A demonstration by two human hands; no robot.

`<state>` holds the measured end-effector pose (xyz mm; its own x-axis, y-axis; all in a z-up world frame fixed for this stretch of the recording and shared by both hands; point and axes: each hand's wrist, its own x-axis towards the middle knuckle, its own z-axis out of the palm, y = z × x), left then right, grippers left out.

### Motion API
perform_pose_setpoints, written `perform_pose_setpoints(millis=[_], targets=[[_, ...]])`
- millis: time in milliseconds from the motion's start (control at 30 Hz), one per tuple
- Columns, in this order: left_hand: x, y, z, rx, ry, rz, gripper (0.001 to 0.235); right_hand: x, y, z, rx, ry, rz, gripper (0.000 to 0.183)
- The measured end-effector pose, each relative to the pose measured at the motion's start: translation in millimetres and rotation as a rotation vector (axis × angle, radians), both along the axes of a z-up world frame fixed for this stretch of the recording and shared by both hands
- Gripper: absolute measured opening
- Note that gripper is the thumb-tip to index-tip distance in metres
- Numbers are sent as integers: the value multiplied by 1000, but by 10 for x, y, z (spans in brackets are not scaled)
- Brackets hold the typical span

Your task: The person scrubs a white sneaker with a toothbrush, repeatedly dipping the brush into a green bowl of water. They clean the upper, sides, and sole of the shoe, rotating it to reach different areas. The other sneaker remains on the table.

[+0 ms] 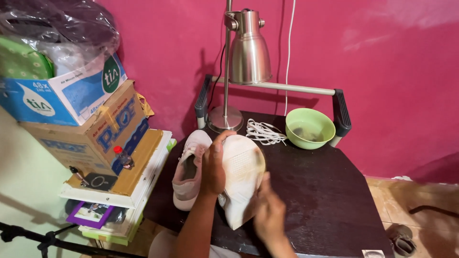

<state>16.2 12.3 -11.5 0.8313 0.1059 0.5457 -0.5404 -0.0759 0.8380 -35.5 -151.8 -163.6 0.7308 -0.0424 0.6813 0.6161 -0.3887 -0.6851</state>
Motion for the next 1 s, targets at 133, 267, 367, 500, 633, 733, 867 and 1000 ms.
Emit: perform_pose_setpoints(millis=[133,267,367,500,633,733,867,1000], targets=[[134,42,-133,-213,92,-145,70,-114,98,170,-67,-20,111,44],[145,37,-124,-195,107,-100,67,-2,33,-48,-6,-64,32,66],[166,48,-94,-169,161,-107,71,-130,59,119,-84,-30,236,54],[187,41,-125,-204,156,-130,73,-27,-49,44,-70,-29,-38,41],[247,16,-139,-231,169,-179,72,46,-125,-14,-6,27,30,41],[225,54,-38,-3,21,-57,60,112,-160,-108,60,-2,-39,45],[350,61,-99,-21,46,-95,59,44,-150,-103,-156,-52,117,47],[465,41,-183,-89,109,-115,55,-17,-214,64,-117,-27,64,56]])
